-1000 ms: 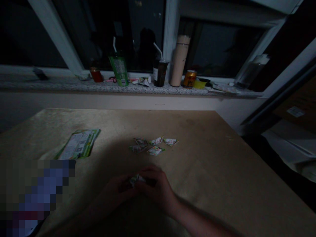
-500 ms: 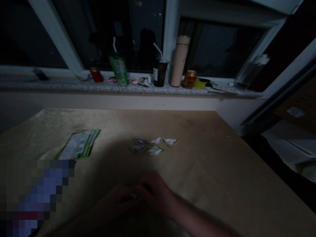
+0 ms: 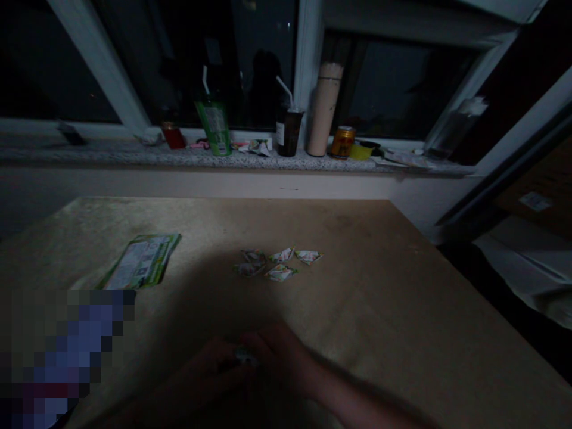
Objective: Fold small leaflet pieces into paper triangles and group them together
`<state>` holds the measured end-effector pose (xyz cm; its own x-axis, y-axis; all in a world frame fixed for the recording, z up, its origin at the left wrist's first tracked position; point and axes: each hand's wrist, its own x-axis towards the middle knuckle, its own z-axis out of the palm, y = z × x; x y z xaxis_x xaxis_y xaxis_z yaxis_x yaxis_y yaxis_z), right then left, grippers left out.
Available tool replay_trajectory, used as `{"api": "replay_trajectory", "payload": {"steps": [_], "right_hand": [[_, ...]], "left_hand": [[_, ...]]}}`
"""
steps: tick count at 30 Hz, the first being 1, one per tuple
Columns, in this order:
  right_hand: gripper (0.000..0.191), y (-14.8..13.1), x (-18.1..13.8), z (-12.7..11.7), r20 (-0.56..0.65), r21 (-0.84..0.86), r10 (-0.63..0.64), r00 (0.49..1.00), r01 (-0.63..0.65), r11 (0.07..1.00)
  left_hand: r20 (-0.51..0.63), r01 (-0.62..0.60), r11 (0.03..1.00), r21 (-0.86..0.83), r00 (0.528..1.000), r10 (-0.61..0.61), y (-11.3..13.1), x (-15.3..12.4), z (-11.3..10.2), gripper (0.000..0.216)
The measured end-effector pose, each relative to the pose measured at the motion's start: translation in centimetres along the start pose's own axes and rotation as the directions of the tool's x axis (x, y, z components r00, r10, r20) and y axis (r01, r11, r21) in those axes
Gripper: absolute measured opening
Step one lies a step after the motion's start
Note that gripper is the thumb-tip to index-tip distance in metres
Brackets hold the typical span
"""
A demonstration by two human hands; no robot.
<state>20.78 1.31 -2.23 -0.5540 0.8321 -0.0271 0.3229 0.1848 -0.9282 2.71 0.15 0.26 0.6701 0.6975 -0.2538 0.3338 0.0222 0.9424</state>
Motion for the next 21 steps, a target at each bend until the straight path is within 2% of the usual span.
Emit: {"api": "replay_trajectory", "payload": {"steps": [2,6,9,14,18,21], "right_hand": [[0.054,0.2,-0.1,-0.1,0.021,-0.007,-0.03,0.999,0.03,1.0],[0.052,0.0,-0.4,-0.2,0.046,-0.082,0.043,0.998,-0.04,0.996],[0.054,-0.3,-0.5,0.0,0.055,-0.094,0.011,0.998,-0.006,0.996],[0.058,-0.3,-0.2,-0.1,0.131,0.096,0.061,0.989,-0.074,0.993],[0.057,-0.4,0.0,-0.5,0.128,0.249,0.021,0.992,-0.053,0.967],[0.05,-0.6,-0.1,-0.8,0.101,0.285,-0.009,0.995,-0.02,0.958]], "left_hand": [[0.0,0.019,1.0,-0.002,1.0,-0.019,0.2,0.0,0.1,0.041],[0.048,0.032,0.999,-0.041,0.998,-0.03,0.9,-0.2,-0.1,0.028],[0.076,0.051,0.996,-0.08,0.996,-0.045,1.2,-0.3,-0.2,0.026],[0.076,0.03,0.994,-0.107,0.997,-0.022,1.0,-0.3,-0.1,0.03],[-0.017,0.046,0.996,-0.077,0.999,-0.047,0.4,0.0,0.0,0.041],[-0.091,0.078,0.996,-0.042,0.992,-0.082,-0.1,0.1,0.0,0.048]]}}
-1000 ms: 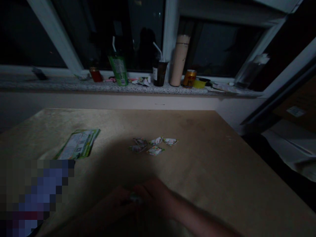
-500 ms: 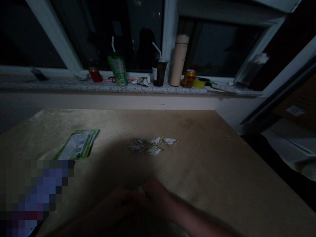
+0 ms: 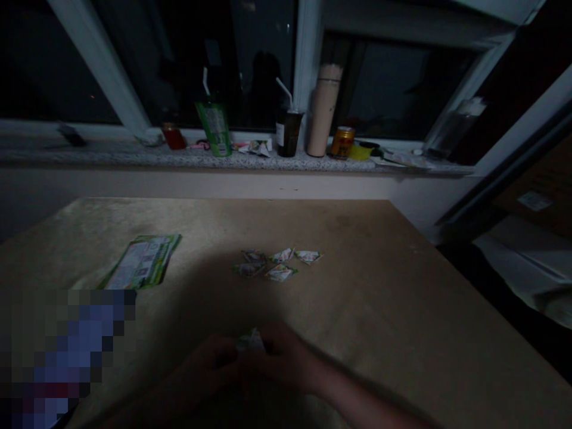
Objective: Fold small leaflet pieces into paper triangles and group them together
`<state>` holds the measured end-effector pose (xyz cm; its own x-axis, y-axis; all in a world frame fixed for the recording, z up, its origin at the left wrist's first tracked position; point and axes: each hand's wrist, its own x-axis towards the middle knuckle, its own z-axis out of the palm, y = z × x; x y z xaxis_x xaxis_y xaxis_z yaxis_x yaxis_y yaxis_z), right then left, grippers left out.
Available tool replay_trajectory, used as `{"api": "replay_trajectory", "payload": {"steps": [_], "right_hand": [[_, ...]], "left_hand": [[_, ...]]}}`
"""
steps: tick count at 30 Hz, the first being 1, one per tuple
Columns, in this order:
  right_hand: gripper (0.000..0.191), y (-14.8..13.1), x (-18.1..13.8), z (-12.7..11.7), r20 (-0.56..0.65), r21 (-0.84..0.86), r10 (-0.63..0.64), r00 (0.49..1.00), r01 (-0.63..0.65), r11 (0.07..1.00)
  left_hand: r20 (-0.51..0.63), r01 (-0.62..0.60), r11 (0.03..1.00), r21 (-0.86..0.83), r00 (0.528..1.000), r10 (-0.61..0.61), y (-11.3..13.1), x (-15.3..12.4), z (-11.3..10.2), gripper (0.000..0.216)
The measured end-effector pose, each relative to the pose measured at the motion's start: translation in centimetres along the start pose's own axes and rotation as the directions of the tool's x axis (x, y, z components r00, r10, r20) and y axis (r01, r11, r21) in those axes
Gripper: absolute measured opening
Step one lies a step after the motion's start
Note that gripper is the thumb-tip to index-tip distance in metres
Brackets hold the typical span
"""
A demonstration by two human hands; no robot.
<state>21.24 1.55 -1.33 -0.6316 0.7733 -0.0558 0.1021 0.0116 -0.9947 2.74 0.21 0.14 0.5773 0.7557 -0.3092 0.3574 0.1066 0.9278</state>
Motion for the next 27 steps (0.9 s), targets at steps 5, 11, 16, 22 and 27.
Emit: {"api": "replay_trajectory", "payload": {"steps": [5,11,16,22,27], "right_hand": [[0.044,-0.3,0.0,-0.1,-0.02,-0.037,-0.05,0.999,0.05,0.998],[0.038,0.2,0.0,-0.4,-0.027,-0.147,-0.058,0.998,0.054,0.988],[0.035,-0.4,-0.2,-0.7,0.053,-0.18,-0.034,0.998,0.043,0.983],[0.045,-0.6,-0.2,-0.4,0.068,-0.074,0.005,0.998,0.0,0.997],[0.052,-0.2,0.2,-0.2,0.067,0.005,0.035,0.997,-0.036,0.999]], "left_hand": [[-0.078,0.022,0.999,0.038,0.997,-0.019,0.0,0.2,0.2,0.049],[-0.053,-0.003,0.999,0.05,0.999,0.006,0.1,0.1,0.1,0.044],[0.057,-0.029,0.999,0.016,0.998,0.029,-0.2,-0.2,-0.5,0.05],[0.138,-0.037,0.998,-0.057,0.989,0.044,-0.2,-0.4,-0.6,0.051],[0.137,-0.045,0.995,-0.086,0.989,0.056,-0.7,-0.3,-0.7,0.052]]}}
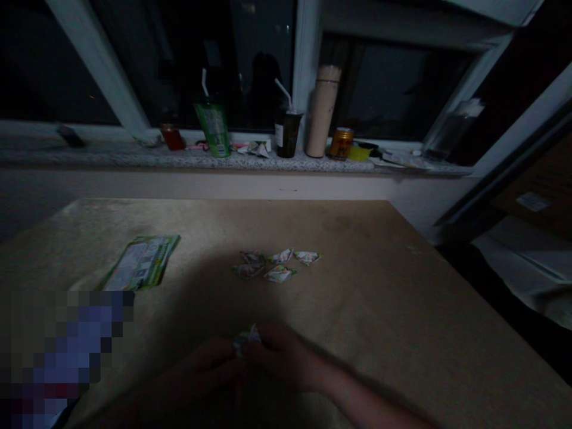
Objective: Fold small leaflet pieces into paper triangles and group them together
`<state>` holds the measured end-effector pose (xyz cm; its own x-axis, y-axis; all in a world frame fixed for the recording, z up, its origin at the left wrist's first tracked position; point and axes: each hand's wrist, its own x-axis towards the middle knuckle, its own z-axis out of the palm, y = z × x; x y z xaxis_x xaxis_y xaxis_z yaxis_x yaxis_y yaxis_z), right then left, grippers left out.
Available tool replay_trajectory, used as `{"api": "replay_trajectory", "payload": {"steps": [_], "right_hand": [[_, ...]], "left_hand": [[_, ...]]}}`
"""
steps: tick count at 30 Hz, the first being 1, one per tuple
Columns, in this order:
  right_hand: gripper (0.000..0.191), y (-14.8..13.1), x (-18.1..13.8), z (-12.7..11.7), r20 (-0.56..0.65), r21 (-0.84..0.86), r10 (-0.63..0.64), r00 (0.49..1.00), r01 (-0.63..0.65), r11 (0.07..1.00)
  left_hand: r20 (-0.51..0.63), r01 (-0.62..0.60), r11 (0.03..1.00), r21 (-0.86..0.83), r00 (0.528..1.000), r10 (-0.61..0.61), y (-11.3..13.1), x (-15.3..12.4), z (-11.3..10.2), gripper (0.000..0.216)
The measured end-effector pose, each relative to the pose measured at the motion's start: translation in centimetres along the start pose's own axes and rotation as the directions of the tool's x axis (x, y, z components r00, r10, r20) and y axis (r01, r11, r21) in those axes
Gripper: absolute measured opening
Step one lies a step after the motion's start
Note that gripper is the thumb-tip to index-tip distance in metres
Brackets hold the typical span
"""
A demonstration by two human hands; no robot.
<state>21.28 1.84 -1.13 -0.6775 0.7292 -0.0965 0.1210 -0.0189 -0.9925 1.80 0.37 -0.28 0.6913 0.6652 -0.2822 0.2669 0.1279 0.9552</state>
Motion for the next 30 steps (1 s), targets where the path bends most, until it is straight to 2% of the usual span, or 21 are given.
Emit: {"api": "replay_trajectory", "payload": {"steps": [9,16,21,25,30], "right_hand": [[0.051,0.84,0.18,-0.08,0.023,0.067,0.022,1.0,-0.023,0.997],[0.049,0.56,0.22,-0.32,0.023,0.064,-0.024,0.999,0.022,0.998],[0.05,0.71,0.18,-0.18,0.035,0.081,0.002,0.999,-0.005,0.997],[0.052,0.69,0.2,-0.12,0.023,0.094,0.007,1.0,-0.01,0.996],[0.053,0.51,0.17,-0.39,0.037,0.061,0.01,0.999,-0.012,0.998]], "left_hand": [[-0.005,0.003,1.0,0.015,1.0,-0.003,-0.14,-0.1,0.11,0.05],[-0.006,-0.014,0.999,0.037,1.0,0.014,0.55,-0.16,0.1,0.046],[0.035,-0.019,0.999,0.034,0.999,0.017,0.61,-0.11,0.13,0.047],[-0.04,-0.03,0.999,0.032,0.999,0.031,0.42,-0.2,0.2,0.046],[-0.227,-0.034,0.997,0.063,0.973,0.048,0.67,0.05,0.49,0.048]]}}
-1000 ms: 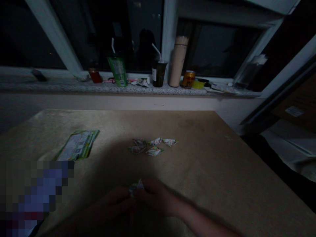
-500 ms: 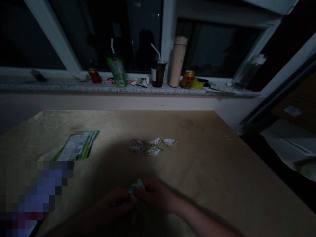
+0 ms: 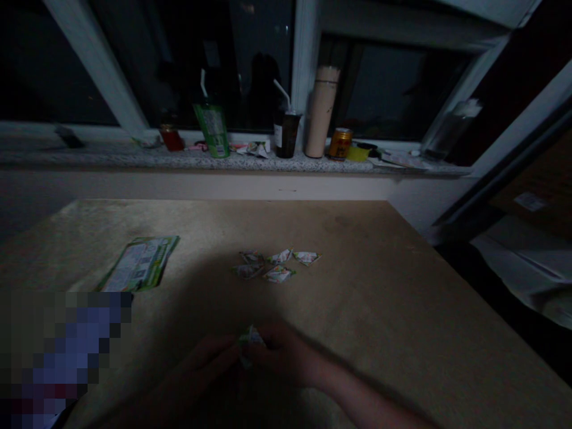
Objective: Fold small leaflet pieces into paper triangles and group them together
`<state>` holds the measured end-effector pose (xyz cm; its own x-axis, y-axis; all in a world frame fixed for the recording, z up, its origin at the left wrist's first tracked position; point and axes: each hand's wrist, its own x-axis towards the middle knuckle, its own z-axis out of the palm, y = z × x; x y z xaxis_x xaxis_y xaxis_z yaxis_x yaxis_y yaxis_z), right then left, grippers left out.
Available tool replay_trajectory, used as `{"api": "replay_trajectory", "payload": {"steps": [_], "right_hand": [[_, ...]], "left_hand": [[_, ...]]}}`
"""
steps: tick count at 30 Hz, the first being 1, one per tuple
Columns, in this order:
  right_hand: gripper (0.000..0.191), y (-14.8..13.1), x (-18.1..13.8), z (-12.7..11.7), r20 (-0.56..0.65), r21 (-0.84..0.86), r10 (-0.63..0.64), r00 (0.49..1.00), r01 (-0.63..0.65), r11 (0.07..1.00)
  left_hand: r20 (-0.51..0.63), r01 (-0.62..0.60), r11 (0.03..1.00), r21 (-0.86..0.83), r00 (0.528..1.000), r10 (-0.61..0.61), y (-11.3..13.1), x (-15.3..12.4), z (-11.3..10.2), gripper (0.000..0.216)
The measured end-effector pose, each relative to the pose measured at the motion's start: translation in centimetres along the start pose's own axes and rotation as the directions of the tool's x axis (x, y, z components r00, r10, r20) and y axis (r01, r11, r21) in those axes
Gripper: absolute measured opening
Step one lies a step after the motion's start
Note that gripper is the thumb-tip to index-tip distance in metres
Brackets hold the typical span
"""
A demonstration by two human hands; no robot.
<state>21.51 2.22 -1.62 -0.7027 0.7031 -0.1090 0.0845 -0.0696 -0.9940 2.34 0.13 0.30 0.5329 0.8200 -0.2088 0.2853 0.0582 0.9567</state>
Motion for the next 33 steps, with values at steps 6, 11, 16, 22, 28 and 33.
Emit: {"api": "replay_trajectory", "payload": {"steps": [6,11,16,22,28,33], "right_hand": [[0.048,-0.7,-0.3,-0.1,-0.046,-0.014,-0.064,0.997,0.063,0.998],[0.047,-0.7,-0.5,-0.3,-0.037,-0.135,-0.07,0.997,0.065,0.989],[0.045,-0.6,-0.3,-0.2,-0.07,-0.213,-0.118,0.99,0.101,0.972],[0.043,-0.1,-0.3,-0.3,-0.156,-0.294,-0.105,0.982,0.055,0.954],[0.031,-0.3,-0.3,0.1,-0.042,-0.417,-0.22,0.975,0.183,0.89],[0.03,-0.1,-0.3,0.0,-0.039,-0.48,-0.282,0.958,0.23,0.847]], "left_hand": [[-0.088,0.019,0.998,0.055,0.996,-0.014,0.0,0.4,0.0,0.043],[-0.179,0.032,0.997,0.067,0.984,-0.02,0.0,0.5,-0.2,0.04],[-0.236,0.019,0.999,0.039,0.972,-0.009,0.0,0.8,-0.3,0.035],[-0.282,-0.098,0.994,-0.041,0.956,0.083,0.3,1.3,-1.0,0.021],[-0.248,-0.043,0.997,-0.07,0.968,0.024,0.5,1.1,-0.9,0.011],[-0.339,-0.034,0.997,-0.073,0.941,0.007,0.3,1.0,-0.5,0.009]]}}
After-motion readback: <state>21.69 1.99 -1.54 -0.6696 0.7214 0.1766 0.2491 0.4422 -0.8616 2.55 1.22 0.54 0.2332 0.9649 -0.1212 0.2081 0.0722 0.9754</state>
